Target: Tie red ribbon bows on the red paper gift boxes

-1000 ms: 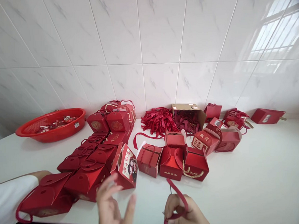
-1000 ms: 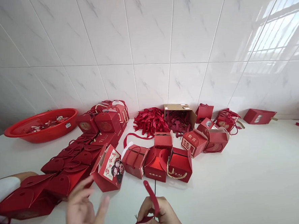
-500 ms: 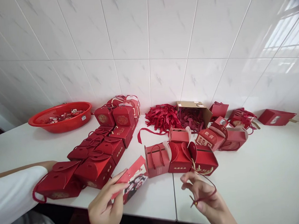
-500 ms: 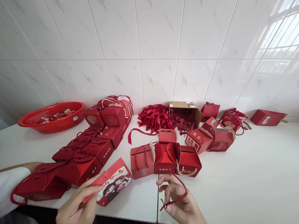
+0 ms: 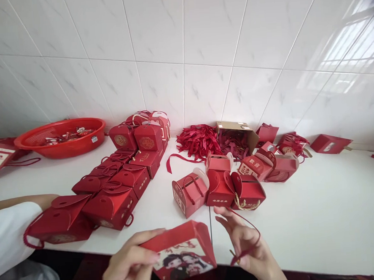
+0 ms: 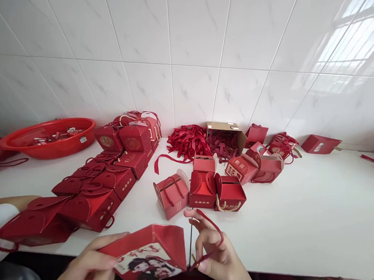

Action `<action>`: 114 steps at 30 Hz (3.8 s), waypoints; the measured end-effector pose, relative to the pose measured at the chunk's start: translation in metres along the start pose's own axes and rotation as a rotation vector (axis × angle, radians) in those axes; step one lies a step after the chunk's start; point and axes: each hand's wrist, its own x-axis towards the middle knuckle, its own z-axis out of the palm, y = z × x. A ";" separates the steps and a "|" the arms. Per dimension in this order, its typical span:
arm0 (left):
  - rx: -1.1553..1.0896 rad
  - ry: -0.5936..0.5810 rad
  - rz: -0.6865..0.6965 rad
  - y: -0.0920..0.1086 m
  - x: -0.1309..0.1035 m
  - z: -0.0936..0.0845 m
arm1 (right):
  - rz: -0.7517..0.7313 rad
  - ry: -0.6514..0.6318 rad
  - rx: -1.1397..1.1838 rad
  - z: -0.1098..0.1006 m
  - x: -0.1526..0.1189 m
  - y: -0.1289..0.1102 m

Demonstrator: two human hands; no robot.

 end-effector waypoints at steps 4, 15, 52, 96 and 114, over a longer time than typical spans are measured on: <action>0.064 -0.314 0.137 -0.022 0.002 0.035 | -0.046 0.087 0.000 -0.007 0.000 -0.001; 0.060 -0.357 0.176 -0.025 -0.006 0.081 | -0.014 0.213 -0.477 0.005 0.009 0.004; 0.053 -0.297 0.191 -0.026 -0.013 0.084 | -0.261 0.257 -0.731 0.002 0.010 0.017; -0.122 -0.629 -0.636 0.027 0.015 0.059 | -0.100 0.097 -0.255 0.006 -0.012 -0.003; -0.037 -0.714 -0.646 0.031 0.017 0.060 | -0.129 0.066 -0.304 0.005 -0.015 0.001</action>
